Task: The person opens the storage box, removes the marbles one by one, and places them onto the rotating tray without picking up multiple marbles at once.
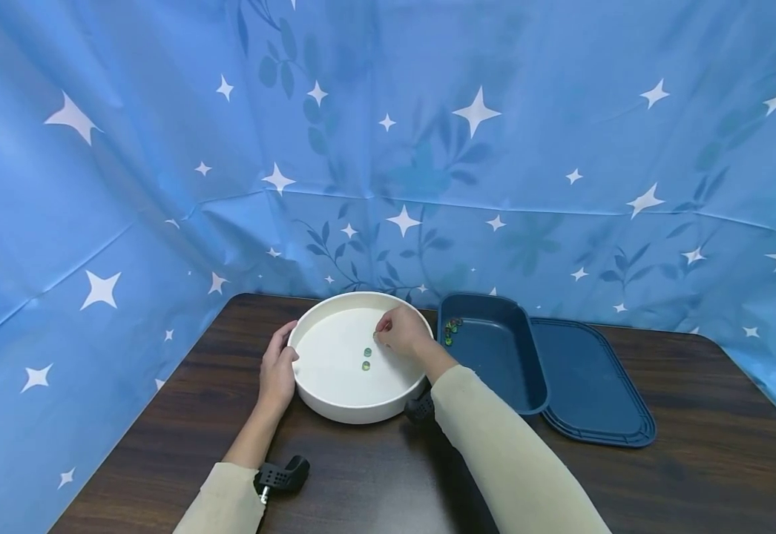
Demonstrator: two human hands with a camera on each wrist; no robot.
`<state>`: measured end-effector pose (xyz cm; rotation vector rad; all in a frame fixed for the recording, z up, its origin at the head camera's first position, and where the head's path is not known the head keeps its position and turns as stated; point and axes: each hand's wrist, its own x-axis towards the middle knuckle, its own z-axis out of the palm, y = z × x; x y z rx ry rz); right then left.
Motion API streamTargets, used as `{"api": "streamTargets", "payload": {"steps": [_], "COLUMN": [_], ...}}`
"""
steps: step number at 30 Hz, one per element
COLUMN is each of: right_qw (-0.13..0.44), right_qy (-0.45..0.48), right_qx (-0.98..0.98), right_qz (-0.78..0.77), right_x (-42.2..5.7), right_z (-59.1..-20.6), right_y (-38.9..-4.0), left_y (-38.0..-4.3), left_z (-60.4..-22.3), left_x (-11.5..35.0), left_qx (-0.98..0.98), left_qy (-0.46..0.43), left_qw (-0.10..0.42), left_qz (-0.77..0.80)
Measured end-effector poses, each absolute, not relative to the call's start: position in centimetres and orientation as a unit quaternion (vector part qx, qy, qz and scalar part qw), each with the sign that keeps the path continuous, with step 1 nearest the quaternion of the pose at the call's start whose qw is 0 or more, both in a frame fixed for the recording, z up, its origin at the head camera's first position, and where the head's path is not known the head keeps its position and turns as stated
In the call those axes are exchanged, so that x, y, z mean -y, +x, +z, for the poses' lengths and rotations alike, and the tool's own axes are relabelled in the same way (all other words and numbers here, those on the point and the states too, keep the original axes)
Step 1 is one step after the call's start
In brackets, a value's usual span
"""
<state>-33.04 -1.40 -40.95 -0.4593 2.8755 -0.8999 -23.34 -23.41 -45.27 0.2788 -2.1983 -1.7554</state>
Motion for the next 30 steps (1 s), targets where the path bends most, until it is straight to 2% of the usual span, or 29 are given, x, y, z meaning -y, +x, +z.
{"api": "streamTargets", "payload": {"steps": [10, 19, 30], "right_qw": [0.071, 0.05, 0.018], "right_qy": [-0.142, -0.172, -0.14], "right_qx": [-0.93, -0.889, -0.901], "right_qz": [-0.332, -0.421, -0.411], "right_x": [0.1, -3.1, -8.2], "right_z": [-39.6, -35.4, -34.7], "right_y": [-32.8, -31.3, -30.7], "left_y": [-23.6, -23.3, -23.1], "left_z": [-45.5, -45.3, -45.0], "left_x": [22.6, 23.2, 23.5], "left_qx": [0.77, 0.777, 0.777], "left_qy": [0.095, 0.095, 0.096], "left_qw": [0.152, 0.148, 0.147], "left_qz": [-0.612, -0.605, -0.605]}}
